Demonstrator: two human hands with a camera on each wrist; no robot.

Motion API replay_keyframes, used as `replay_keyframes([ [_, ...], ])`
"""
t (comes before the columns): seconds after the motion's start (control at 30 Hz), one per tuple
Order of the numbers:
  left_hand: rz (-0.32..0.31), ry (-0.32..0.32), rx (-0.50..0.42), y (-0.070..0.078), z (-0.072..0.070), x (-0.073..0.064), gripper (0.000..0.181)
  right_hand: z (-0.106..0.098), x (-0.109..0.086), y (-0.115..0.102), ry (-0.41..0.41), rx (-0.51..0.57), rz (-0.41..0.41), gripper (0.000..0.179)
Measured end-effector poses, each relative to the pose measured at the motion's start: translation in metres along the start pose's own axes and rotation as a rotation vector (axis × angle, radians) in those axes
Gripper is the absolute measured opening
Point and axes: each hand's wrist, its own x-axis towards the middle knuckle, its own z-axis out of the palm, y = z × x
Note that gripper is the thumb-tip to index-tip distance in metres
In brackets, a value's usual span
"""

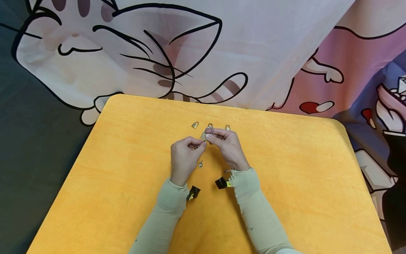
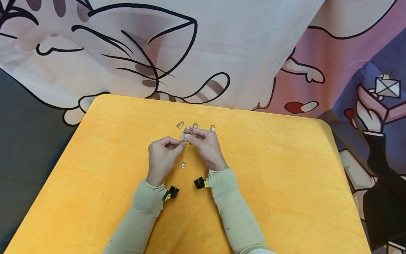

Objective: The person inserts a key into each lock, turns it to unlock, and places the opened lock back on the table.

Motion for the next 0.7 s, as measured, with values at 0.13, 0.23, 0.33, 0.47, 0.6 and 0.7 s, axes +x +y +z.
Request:
replay_keyframes([
  [0.13,0.004,0.002,0.007,-0.0006,0.0001,-0.0002,0.007,-0.0003,-0.0001,0.0008,0.001,-0.007,-0.001,0.024],
  [0.23,0.007,0.003,0.01,-0.0006,0.0001,-0.0004,0.007,-0.0003,-0.0004,0.0008,0.002,-0.013,-0.002,0.023],
  [0.33,0.01,0.006,0.014,-0.0006,0.0002,-0.0004,0.007,-0.0002,-0.0009,0.0005,0.003,-0.015,-0.002,0.023],
  [0.47,0.022,0.012,0.029,-0.0012,0.0008,-0.0004,0.007,-0.0001,-0.001,0.0009,0.002,-0.015,-0.002,0.023],
  [0.6,0.048,0.024,0.053,-0.0006,0.0012,-0.0009,0.007,-0.0002,-0.0008,0.001,0.004,-0.023,0.003,0.023],
  [0.7,0.062,0.033,0.067,-0.0009,0.0013,-0.0011,0.007,0.0,-0.0007,0.0006,0.007,-0.027,0.007,0.022],
])
